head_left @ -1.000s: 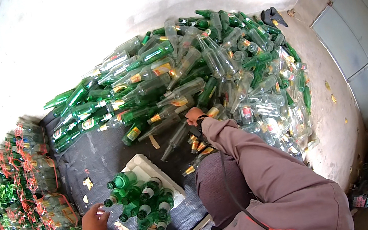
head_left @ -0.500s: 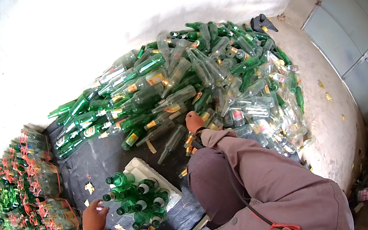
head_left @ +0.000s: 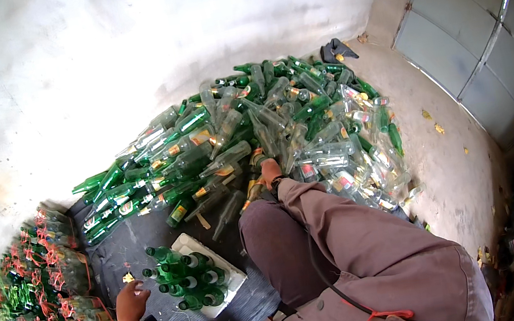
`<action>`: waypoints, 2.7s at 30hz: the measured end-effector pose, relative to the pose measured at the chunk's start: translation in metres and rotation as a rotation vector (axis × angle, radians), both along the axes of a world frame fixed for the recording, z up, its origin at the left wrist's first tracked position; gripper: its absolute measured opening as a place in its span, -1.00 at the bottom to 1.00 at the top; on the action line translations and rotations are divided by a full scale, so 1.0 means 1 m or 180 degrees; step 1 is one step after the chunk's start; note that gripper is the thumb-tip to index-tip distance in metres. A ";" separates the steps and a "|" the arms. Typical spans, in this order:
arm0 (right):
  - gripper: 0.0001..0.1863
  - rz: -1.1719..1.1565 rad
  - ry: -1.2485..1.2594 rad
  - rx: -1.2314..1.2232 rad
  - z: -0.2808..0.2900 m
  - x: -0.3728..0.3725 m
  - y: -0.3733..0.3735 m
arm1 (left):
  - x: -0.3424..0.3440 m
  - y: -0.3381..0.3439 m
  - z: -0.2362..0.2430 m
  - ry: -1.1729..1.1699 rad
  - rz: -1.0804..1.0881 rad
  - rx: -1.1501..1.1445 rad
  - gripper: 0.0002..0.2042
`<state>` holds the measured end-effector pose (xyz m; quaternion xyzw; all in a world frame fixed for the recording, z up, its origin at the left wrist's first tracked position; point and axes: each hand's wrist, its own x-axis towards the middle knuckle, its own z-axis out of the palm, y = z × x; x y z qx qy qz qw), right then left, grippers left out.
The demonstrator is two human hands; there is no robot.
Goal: The person sits on the floor surrounded by piles of green glass bottles. They pick up individual bottles from a large pile, remove labels or caps, and place them into a white styrofoam tray. The person also handles green plastic rings, placing them into a separate pile.
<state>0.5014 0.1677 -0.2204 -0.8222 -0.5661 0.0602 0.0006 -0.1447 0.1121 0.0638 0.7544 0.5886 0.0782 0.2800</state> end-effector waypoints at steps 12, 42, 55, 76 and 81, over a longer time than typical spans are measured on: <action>-0.78 -0.1625 0.4751 0.1874 0.173 -0.027 -0.047 | -0.035 0.007 -0.040 -0.0432 -0.0041 0.0065 -0.64; -0.79 0.0661 0.5033 0.1475 0.300 -0.233 -0.017 | -0.038 0.015 -0.035 -0.0005 -0.0209 -0.0081 -0.57; -0.73 0.0474 0.4756 0.0541 0.313 -0.263 -0.022 | -0.004 -0.006 -0.008 0.0029 0.0003 0.0001 -0.60; -0.74 0.0523 0.4699 -0.0485 0.236 -0.333 -0.013 | 0.002 -0.012 0.003 0.0009 0.0130 -0.0039 -0.61; -0.71 0.0466 0.4770 -0.0785 0.231 -0.337 -0.015 | -0.001 -0.013 0.004 0.0025 0.0110 -0.0056 -0.60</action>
